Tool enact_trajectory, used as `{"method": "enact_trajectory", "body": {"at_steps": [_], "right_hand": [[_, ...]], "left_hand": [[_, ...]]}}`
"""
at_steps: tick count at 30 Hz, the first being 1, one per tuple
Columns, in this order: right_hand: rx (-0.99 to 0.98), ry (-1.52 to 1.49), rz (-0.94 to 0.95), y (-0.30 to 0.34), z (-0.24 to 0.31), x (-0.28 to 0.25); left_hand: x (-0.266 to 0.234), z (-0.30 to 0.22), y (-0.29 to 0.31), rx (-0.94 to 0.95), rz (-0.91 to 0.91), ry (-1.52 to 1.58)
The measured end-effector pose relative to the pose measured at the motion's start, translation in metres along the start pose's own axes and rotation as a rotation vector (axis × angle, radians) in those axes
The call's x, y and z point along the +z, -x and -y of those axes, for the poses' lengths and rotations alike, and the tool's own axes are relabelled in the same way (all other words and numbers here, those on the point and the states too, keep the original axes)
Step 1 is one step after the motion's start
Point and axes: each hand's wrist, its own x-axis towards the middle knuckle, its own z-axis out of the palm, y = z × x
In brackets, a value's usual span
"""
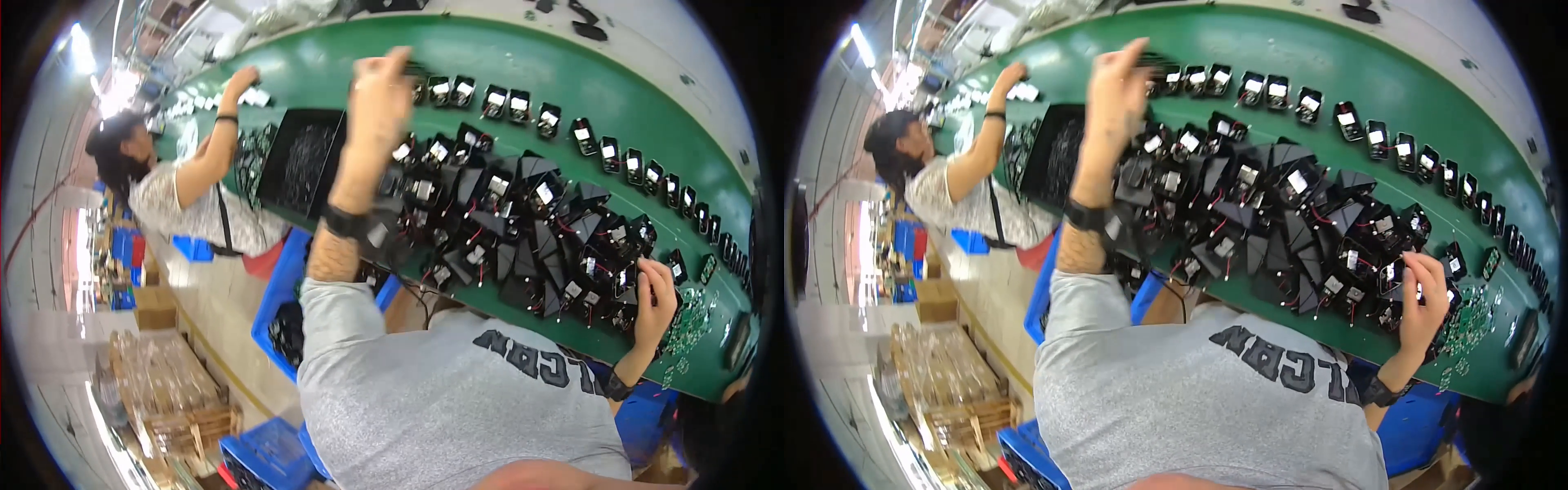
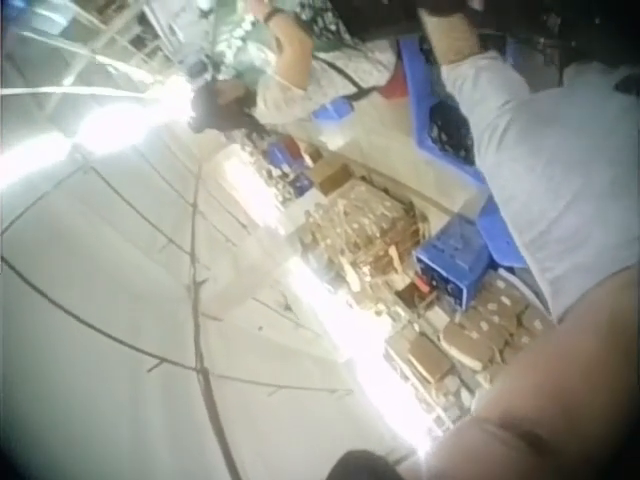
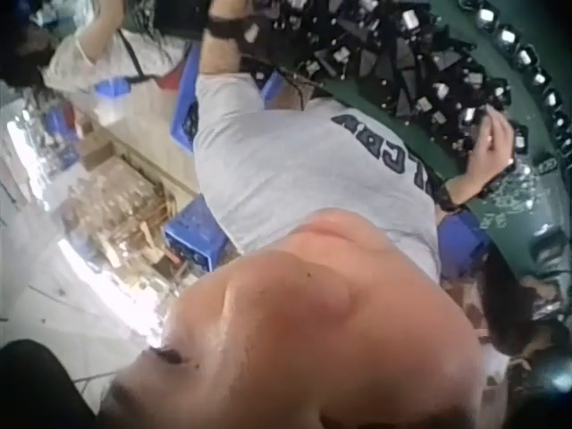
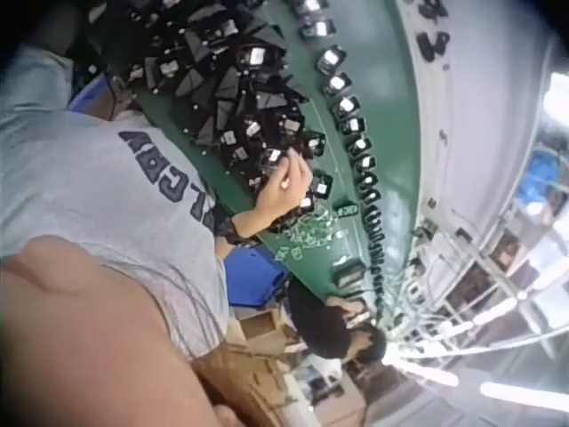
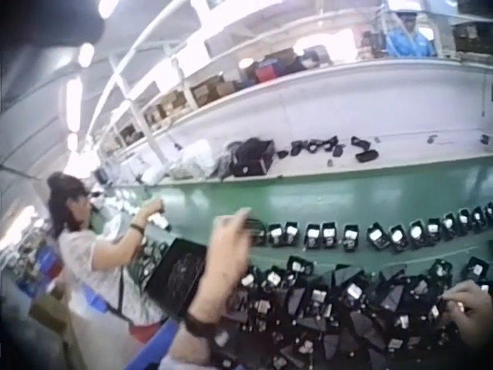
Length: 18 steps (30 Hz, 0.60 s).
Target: Assembling electronic components by inserting circuit boards into black plastic housings on a production line.
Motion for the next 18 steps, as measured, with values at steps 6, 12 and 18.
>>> {"method": "enact_trajectory", "body": {"at_steps": [6,12,18], "right_hand": [[0.221,0.017,-0.144,0.023,-0.037,-0.035],[0.33,0.1,-0.236,0.043,-0.031,-0.064],[0.294,0.172,-0.176,0.016,-0.032,-0.065]], "left_hand": [[0.008,0.247,-0.047,-0.304,0.276,-0.747],[0.049,0.292,-0.05,-0.305,0.381,-0.507],[0.028,0.318,-0.041,-0.278,0.333,-0.461]]}}
